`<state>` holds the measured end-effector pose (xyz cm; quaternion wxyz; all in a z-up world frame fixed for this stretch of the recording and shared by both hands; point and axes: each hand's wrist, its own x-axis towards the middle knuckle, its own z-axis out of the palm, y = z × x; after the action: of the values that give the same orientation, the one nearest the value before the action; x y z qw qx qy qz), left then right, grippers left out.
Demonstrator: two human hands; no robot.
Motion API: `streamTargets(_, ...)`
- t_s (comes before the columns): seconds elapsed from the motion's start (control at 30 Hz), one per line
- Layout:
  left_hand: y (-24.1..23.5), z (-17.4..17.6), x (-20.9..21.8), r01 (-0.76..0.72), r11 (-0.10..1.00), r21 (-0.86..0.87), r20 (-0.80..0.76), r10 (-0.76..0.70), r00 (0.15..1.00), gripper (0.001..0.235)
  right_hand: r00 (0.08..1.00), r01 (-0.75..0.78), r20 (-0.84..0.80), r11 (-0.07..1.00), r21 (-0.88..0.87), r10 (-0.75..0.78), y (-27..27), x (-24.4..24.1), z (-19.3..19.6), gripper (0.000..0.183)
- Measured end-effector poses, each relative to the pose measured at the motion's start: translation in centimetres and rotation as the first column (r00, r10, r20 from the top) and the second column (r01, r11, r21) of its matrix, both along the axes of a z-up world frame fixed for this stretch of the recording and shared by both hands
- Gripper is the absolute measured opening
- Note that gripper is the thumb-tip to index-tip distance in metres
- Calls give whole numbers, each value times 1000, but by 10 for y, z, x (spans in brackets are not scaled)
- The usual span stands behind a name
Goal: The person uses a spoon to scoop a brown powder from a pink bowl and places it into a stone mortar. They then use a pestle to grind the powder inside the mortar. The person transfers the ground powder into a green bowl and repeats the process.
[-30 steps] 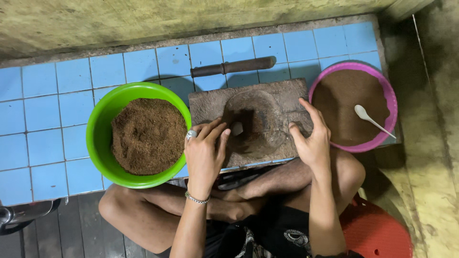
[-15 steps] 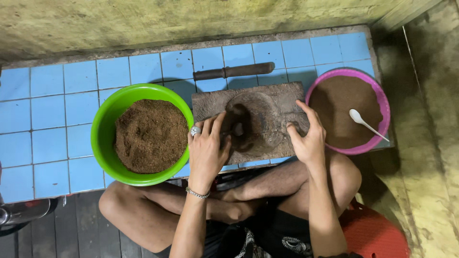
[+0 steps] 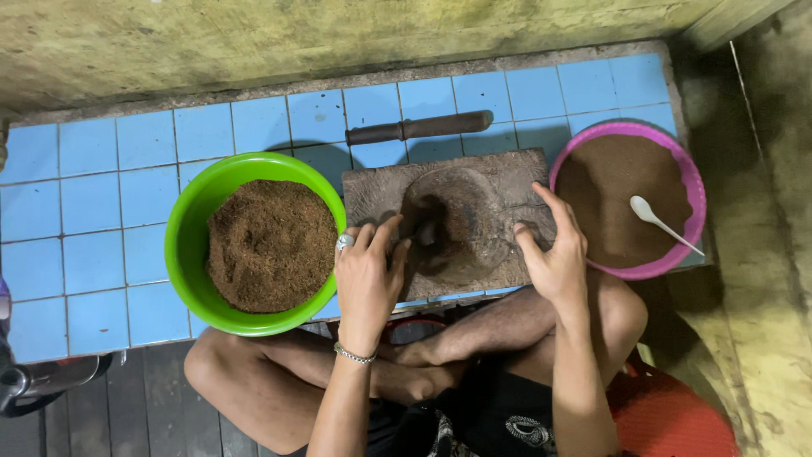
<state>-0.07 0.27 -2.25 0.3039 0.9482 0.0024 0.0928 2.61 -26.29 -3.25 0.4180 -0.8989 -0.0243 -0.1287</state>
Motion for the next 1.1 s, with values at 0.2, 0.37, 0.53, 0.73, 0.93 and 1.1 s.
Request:
streamTargets(0.2, 2, -14, -2, -45, 994, -104, 107, 56, 993, 25, 1000, 1, -4, 1000, 8, -1, -1, 0, -1, 60)
streamTargets(0.37, 1, -3, -6, -62, 987, -150, 156, 86, 984, 22, 1000, -4, 1, 1000, 6, 4, 0, -1, 1, 60)
streamTargets(0.53, 0, -4, -4, -29, 996, -80, 179, 43, 983, 19, 1000, -20, -5, 1000, 0, 20, -1, -1, 1, 60)
streamTargets(0.73, -2, 8, -4, 63, 998, 30, 131, -66, 989, 25, 1000, -17, -1, 1000, -7, 17, 0, -2, 2, 60)
streamTargets(0.93, -4, 14, -2, 75, 997, -3, 196, -73, 978, 15, 1000, -10, -9, 1000, -16, 10, 1, -1, 3, 61)
streamTargets(1.1, -14, 31, 2, 118, 990, 78, 297, -136, 945, 15, 1000, -20, -2, 1000, -13, 20, 2, -1, 6, 61)
